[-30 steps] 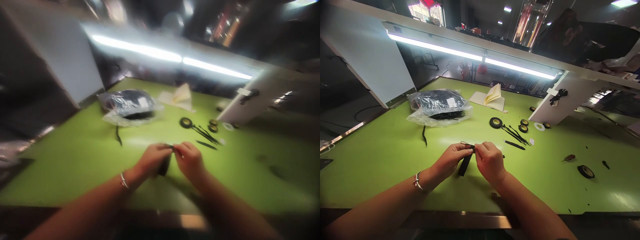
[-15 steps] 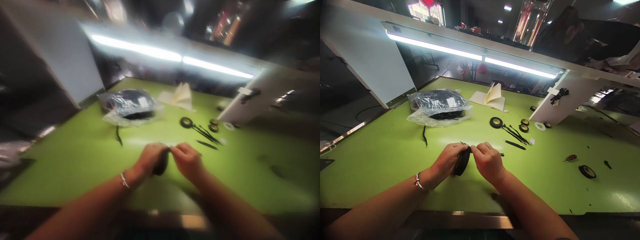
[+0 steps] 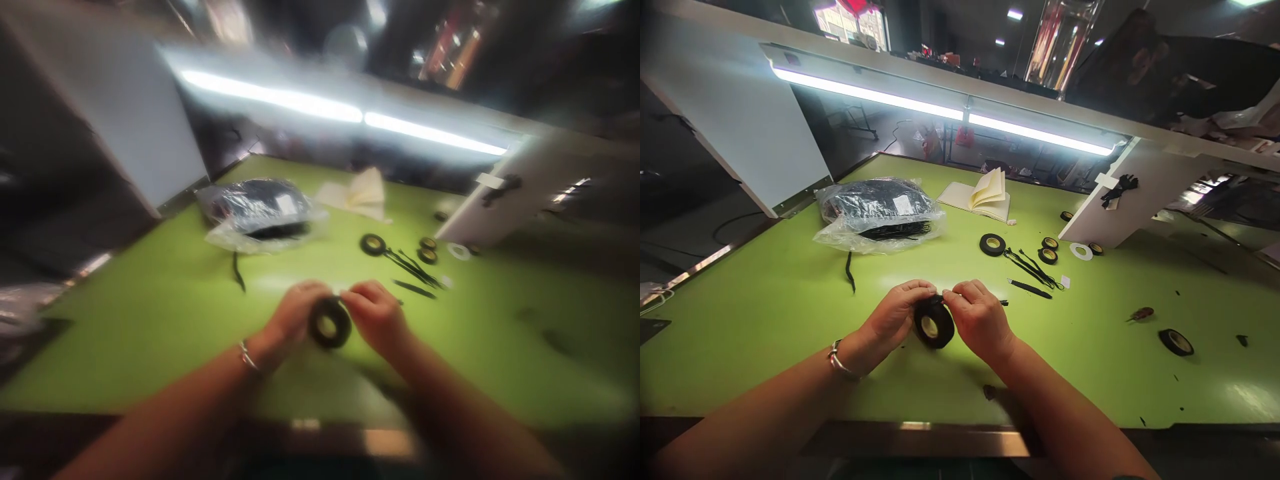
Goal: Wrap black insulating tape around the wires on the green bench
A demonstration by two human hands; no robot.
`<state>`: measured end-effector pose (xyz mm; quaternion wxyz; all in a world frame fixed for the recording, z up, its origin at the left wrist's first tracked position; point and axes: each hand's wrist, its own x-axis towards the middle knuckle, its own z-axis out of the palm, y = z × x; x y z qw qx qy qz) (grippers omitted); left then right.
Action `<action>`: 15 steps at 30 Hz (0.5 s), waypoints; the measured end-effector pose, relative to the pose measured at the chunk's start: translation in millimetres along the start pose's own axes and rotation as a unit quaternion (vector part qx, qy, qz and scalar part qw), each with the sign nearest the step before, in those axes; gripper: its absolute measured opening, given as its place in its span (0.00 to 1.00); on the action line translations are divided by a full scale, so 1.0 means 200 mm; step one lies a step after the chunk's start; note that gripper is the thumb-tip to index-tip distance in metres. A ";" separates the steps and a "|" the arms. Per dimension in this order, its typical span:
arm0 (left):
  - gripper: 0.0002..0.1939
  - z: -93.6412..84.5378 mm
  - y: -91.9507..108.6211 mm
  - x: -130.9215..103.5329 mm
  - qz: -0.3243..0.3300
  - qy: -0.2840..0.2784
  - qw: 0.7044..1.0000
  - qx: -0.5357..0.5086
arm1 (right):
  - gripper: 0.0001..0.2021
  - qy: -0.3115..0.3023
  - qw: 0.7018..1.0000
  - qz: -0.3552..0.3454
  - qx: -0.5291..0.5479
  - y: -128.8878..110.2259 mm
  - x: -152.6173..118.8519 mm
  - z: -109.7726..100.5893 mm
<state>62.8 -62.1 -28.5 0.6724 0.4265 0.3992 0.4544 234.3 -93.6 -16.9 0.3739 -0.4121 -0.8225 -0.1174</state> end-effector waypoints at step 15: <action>0.12 0.00 0.03 -0.01 0.025 -0.077 0.994 0.072 | 0.11 0.063 0.998 0.003 0.003 -0.01 -0.01 0.01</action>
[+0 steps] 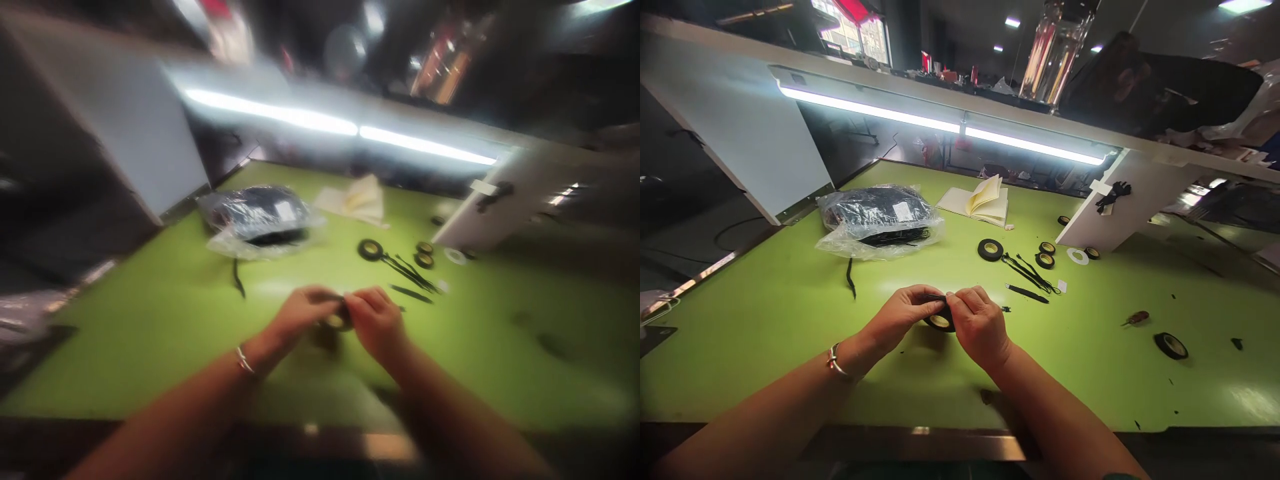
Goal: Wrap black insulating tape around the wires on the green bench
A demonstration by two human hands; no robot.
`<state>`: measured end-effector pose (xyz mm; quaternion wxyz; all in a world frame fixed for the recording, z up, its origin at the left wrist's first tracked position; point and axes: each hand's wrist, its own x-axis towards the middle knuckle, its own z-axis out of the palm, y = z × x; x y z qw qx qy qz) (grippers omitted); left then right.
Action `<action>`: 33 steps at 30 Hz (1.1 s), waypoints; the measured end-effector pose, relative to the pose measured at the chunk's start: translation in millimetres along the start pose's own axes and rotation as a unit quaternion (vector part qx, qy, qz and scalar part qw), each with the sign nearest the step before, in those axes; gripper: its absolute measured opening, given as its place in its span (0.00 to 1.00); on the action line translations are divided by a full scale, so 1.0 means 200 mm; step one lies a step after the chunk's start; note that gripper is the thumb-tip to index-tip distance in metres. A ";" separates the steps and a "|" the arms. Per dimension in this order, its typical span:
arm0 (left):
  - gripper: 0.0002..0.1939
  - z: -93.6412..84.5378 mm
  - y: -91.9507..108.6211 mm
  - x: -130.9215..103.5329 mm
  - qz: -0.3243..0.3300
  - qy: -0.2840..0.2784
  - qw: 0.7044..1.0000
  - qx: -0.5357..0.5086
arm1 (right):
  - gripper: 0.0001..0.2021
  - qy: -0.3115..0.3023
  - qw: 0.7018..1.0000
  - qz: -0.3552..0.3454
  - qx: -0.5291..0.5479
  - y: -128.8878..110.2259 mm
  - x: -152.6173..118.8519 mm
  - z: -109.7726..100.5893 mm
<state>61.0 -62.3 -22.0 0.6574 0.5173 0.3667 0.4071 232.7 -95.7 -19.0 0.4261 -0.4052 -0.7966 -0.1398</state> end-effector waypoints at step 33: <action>0.12 0.02 -0.03 -0.01 0.038 0.104 0.991 0.074 | 0.13 -0.099 0.978 0.127 0.131 -0.04 0.02 0.04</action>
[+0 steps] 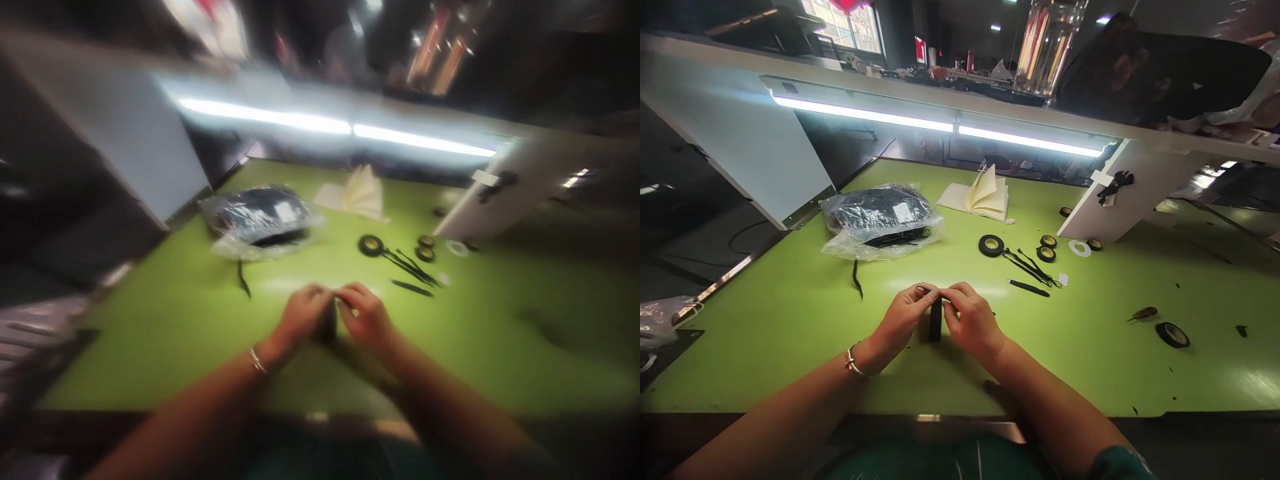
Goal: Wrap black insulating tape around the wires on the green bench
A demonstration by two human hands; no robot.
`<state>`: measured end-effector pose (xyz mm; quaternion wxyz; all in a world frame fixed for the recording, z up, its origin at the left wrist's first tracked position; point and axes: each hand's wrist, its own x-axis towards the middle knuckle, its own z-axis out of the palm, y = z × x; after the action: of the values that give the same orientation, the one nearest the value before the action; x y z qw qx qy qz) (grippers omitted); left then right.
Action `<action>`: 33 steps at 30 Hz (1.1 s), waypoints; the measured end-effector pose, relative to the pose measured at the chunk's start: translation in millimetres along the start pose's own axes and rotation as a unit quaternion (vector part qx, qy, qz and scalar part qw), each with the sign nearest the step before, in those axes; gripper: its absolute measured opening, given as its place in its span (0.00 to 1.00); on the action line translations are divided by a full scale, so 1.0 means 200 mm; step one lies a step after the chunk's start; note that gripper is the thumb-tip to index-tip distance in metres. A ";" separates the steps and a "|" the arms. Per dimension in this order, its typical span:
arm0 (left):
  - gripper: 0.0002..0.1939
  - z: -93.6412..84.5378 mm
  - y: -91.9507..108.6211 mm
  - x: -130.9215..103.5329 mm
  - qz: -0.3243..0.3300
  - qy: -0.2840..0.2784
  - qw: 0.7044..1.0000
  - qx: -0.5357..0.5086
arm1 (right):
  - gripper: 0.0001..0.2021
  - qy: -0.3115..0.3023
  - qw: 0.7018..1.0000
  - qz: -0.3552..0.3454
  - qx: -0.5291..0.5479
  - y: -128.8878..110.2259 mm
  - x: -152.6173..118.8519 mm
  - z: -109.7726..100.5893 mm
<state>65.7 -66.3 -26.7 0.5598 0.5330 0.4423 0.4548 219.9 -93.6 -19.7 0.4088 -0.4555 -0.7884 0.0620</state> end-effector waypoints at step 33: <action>0.08 -0.05 0.13 -0.05 0.046 -0.183 0.975 0.118 | 0.07 -0.104 0.851 0.361 0.368 -0.14 0.08 -0.15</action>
<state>53.2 -73.7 -0.7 0.5428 0.6892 0.3582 0.3194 217.6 -104.9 22.2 0.4114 -0.5152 -0.5259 0.5374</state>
